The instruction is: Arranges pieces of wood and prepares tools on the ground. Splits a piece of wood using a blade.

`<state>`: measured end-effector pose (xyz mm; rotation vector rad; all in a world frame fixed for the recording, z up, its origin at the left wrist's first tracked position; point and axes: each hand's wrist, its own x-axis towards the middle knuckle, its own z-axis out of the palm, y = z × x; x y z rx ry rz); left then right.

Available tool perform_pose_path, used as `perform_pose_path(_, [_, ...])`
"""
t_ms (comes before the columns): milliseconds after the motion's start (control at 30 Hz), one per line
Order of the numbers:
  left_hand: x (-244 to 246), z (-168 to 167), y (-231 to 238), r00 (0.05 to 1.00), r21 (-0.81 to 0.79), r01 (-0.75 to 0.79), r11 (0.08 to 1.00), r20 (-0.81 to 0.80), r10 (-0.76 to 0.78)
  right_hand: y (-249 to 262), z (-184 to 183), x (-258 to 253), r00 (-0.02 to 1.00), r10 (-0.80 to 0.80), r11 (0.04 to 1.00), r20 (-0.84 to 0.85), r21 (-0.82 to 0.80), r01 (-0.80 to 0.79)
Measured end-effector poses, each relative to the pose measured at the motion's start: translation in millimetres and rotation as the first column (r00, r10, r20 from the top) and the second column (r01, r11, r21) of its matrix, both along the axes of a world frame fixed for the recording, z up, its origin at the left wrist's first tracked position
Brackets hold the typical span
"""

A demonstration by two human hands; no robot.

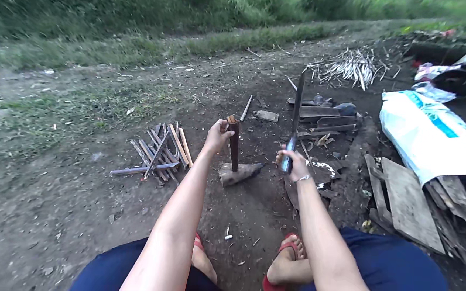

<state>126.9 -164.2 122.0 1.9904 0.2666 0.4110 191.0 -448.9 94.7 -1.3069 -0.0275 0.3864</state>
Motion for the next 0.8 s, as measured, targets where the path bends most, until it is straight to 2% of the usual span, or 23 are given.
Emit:
perform_pose_path(67, [-0.5,-1.0,0.2,1.000,-0.011,0.001,1.000,-0.011,-0.001,7.8,30.7,9.5,0.999,0.012,0.993,0.053,-0.117,-0.006])
perform_pose_path(167, [1.0,-3.2,-2.4,1.000,-0.016,0.010,1.000,-0.010,-0.010,25.5,70.3,2.7,0.979,-0.088,0.911,0.183,-0.382,0.153])
perform_pose_path(267, [4.8,-2.9,-3.6,1.000,-0.016,0.006,1.000,-0.012,-0.007,31.4,90.9,-21.6,0.952,-0.028,0.868,0.304,-0.465,0.174])
perform_pose_path(400, [5.4,-1.5,-8.4,1.000,0.000,0.014,1.000,-0.016,-0.014,42.7,87.6,-60.0,0.942,0.130,0.830,0.308,-0.553,0.066])
perform_pose_path(633, [12.7,0.6,-15.1,0.999,0.010,0.032,0.999,-0.023,-0.032,58.8,85.4,-79.8,0.826,0.352,0.586,0.441,-0.791,0.173])
perform_pose_path(800, [16.4,-1.8,-16.0,0.999,0.014,0.038,0.999,-0.022,-0.038,64.9,82.7,-77.0,0.762,0.455,0.501,0.461,-0.840,0.209])
